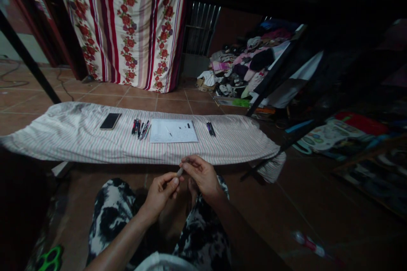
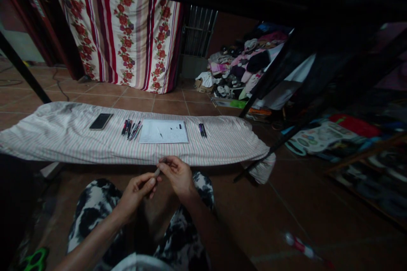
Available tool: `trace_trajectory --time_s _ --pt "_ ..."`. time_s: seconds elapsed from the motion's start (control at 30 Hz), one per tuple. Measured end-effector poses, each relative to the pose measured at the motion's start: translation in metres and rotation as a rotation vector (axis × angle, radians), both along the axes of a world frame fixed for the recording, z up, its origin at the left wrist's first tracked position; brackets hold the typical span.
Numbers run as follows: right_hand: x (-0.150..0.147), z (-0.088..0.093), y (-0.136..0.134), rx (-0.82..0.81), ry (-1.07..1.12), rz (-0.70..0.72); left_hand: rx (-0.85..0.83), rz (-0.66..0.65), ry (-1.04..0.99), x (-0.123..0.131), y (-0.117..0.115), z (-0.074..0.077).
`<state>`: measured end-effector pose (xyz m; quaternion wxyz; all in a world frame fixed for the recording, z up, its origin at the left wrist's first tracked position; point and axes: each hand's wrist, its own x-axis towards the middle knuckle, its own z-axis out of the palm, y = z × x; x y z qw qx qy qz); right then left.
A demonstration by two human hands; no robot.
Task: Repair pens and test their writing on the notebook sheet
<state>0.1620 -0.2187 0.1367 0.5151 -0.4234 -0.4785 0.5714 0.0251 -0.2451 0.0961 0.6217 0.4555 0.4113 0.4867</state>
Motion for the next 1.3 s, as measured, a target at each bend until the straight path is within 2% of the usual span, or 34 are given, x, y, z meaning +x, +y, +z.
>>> trace_trajectory --time_s 0.17,0.3,0.43,0.57,0.7,0.83,1.03,1.3 --pt "-0.003 -0.009 0.006 -0.012 -0.042 0.022 -0.026 0.027 -0.036 -0.003 0.006 -0.011" --pt "-0.006 -0.017 0.014 0.014 -0.097 0.048 -0.067 0.036 -0.07 -0.007 0.014 -0.015" --pt "-0.01 -0.027 0.031 0.016 -0.09 -0.009 -0.126 0.075 -0.084 -0.013 0.022 -0.017" --pt "-0.01 -0.046 0.061 -0.054 -0.115 -0.097 -0.186 0.117 -0.094 -0.022 0.028 -0.019" --pt "-0.01 -0.066 0.098 -0.08 -0.243 -0.138 -0.218 0.144 -0.102 -0.032 0.035 -0.019" --pt "-0.012 -0.082 0.138 -0.075 -0.34 -0.133 -0.224 0.144 -0.13 -0.037 0.044 -0.023" --pt "-0.011 -0.105 0.191 -0.055 -0.592 -0.099 -0.26 0.113 -0.212 -0.037 0.063 -0.035" --pt "-0.023 -0.116 0.235 -0.03 -0.962 -0.106 -0.269 0.075 -0.264 -0.04 0.074 -0.044"
